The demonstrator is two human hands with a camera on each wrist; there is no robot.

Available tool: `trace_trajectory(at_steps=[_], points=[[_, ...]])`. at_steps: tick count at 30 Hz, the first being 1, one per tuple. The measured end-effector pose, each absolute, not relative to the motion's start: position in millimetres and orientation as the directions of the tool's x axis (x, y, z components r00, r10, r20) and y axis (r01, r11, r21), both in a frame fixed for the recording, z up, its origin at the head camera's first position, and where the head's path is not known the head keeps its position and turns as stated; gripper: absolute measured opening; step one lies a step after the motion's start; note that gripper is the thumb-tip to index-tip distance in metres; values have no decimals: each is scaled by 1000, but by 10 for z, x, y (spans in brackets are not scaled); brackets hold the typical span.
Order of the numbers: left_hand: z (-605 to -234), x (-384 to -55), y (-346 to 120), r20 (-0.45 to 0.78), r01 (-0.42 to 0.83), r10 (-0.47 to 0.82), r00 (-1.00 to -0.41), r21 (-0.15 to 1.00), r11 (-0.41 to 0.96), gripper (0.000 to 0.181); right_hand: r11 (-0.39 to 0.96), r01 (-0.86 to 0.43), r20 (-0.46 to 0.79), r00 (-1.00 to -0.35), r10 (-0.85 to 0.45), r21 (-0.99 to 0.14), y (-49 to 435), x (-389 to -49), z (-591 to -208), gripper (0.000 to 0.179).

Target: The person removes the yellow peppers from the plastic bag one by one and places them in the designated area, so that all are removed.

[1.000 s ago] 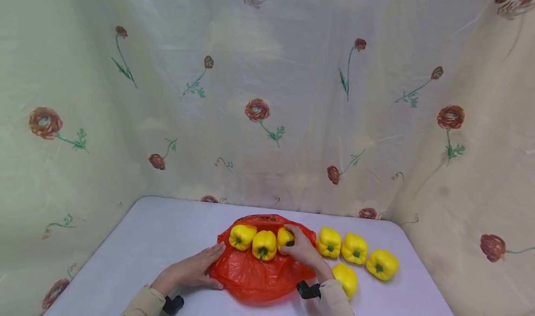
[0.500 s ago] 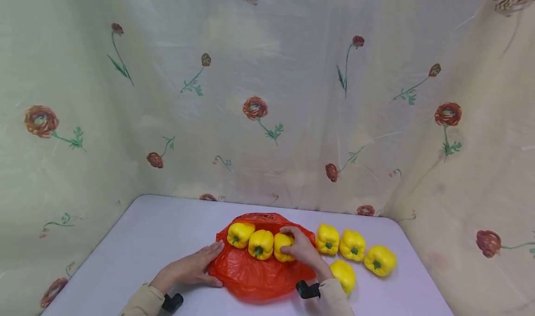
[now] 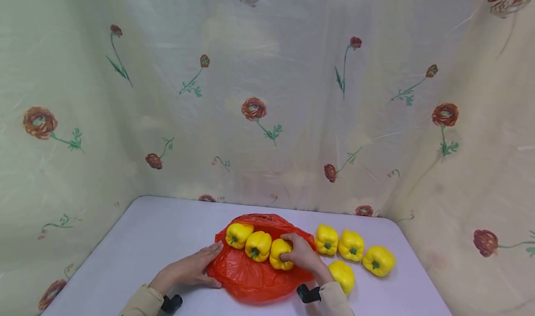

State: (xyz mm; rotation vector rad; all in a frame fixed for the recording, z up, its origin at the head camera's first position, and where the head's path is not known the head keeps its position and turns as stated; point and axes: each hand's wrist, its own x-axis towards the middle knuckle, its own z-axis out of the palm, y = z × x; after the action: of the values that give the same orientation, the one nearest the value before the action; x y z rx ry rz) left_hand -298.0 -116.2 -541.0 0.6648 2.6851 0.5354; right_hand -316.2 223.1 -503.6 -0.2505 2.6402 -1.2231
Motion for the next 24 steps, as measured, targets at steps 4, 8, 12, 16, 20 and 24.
trace_trajectory(at_steps=[4, 8, 12, 16, 20, 24], points=[[-5410, -2982, -1156, -222, 374, 497, -839, 428, 823, 109, 637, -39, -151, -959, -240, -770, 2223, -3147, -5063, 60], [-5418, -2981, -1151, -225, 370, 492, -841, 426, 826, 109, 632, -26, -166, -955, -244, -775, 2232, -3139, -5095, 61], [-5429, -2988, -1155, -224, 368, 487, -844, 418, 831, 109, 633, -28, -172, -952, -253, -774, 2239, -3131, -5082, 63], [-5427, -2994, -1159, -222, 367, 486, -845, 418, 831, 110, 643, -19, -190, -948, -255, -766, 2232, -3122, -5091, 64], [-5410, -2990, -1155, -224, 362, 490, -843, 439, 822, 110, 646, 4, -199, -953, -229, -763, 2215, -3123, -5136, 63], [-5387, -2988, -1150, -224, 360, 498, -838, 459, 812, 110, 652, 11, -184, -963, -197, -758, 2206, -3124, -5162, 63]])
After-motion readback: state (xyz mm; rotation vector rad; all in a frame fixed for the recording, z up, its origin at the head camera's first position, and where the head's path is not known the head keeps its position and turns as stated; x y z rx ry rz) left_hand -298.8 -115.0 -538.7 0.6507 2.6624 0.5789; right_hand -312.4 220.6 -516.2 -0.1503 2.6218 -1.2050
